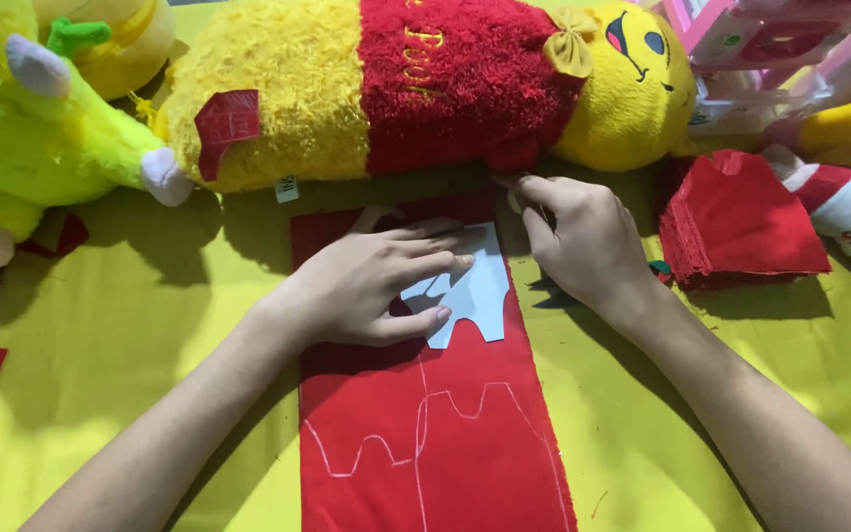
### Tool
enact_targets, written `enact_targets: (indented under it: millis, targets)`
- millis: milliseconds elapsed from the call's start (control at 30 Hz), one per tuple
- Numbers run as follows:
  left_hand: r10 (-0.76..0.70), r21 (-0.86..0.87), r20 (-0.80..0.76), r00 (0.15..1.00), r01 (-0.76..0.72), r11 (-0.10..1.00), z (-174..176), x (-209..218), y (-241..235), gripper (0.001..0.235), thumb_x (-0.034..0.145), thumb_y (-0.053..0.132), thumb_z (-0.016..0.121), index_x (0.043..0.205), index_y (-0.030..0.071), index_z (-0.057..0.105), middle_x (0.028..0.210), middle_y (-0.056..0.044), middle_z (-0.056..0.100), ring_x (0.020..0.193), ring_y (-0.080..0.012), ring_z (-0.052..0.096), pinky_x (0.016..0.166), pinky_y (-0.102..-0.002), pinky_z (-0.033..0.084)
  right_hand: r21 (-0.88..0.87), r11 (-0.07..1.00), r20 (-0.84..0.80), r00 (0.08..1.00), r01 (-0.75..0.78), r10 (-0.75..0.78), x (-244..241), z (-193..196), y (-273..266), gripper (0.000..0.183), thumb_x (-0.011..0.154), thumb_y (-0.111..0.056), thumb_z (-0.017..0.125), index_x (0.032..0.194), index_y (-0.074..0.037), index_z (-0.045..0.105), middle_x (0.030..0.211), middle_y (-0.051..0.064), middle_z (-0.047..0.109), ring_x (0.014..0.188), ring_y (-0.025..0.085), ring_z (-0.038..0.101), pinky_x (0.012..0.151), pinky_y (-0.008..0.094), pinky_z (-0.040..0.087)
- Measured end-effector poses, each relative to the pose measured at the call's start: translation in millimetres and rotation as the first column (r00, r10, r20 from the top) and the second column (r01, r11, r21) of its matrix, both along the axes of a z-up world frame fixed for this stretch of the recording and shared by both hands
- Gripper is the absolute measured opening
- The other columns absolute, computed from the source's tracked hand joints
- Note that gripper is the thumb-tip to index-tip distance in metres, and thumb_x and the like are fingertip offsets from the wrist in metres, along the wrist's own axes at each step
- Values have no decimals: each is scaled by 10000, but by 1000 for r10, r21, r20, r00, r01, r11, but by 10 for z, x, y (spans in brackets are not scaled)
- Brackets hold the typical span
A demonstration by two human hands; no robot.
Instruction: The person folds a red fabric piece, places a white paper template on it, and uses a rotary cutter to cut along the template's outline. The person then uses a small green circular object to trace or mark the fabric around the template.
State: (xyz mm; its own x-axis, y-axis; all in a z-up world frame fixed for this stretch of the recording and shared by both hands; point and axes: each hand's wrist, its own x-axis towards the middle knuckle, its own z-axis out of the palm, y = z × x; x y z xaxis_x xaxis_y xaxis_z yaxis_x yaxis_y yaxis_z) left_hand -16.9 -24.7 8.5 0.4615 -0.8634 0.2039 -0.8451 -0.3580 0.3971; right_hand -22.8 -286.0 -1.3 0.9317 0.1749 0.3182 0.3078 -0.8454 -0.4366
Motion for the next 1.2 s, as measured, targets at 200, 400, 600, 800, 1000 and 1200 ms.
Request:
enact_targets:
  millis: [200, 400, 600, 800, 1000, 1200]
  targets:
    - [7, -6, 1, 1000, -7, 1000, -74, -12, 21, 443, 961, 455, 512, 1244, 142, 647, 1350, -114, 678, 1187, -425, 645, 916, -522, 534, -97, 993, -41, 997, 62, -66, 29, -68, 8, 78, 993, -161, 539, 985, -128, 610, 812, 154, 650, 843, 416, 683, 663, 547, 549]
    - [6, -1, 31, 1000, -6, 1000, -59, -21, 16, 388, 975, 452, 518, 1126, 117, 643, 1285, -130, 705, 1192, -418, 647, 936, -521, 505, 188, 982, -120, 992, -23, 46, -214, 245, 203, 321, 975, -106, 572, 1288, -109, 498, 867, 245, 740, 878, 451, 722, 708, 578, 540]
    - [30, 37, 132, 991, -35, 999, 24, -38, 27, 402, 949, 475, 500, 1197, 186, 628, 1253, -57, 714, 1168, -312, 659, 999, -530, 417, 326, 945, -127, 990, -9, 54, -143, 94, 106, 174, 1002, -68, 563, 1171, -27, 568, 815, 208, 759, 779, 265, 759, 648, 365, 568]
    - [47, 13, 253, 966, -52, 999, -89, -71, -8, 519, 928, 399, 484, 1411, 224, 564, 1408, 1, 641, 1284, -173, 584, 1072, -490, 248, 324, 945, -82, 995, -33, 63, -127, 80, 155, 150, 977, -7, 579, 1125, 18, 575, 924, 274, 756, 932, 356, 775, 716, 450, 616]
    - [93, -22, 345, 934, -90, 996, -179, -86, -56, 496, 945, 405, 470, 1403, 251, 585, 1348, 13, 665, 1228, -123, 585, 1050, -498, 179, 318, 947, -74, 995, -46, 73, -148, 84, 175, 145, 990, -22, 589, 1130, 14, 572, 943, 294, 747, 996, 393, 751, 722, 474, 625]
    - [109, -36, 361, 926, -103, 994, -208, -105, -69, 470, 943, 370, 483, 1381, 239, 590, 1362, 2, 656, 1267, -127, 564, 1028, -504, 183, 278, 959, -63, 995, -62, 83, -139, 48, 150, 150, 996, -21, 591, 1139, 22, 572, 980, 287, 748, 1013, 384, 751, 724, 488, 631]
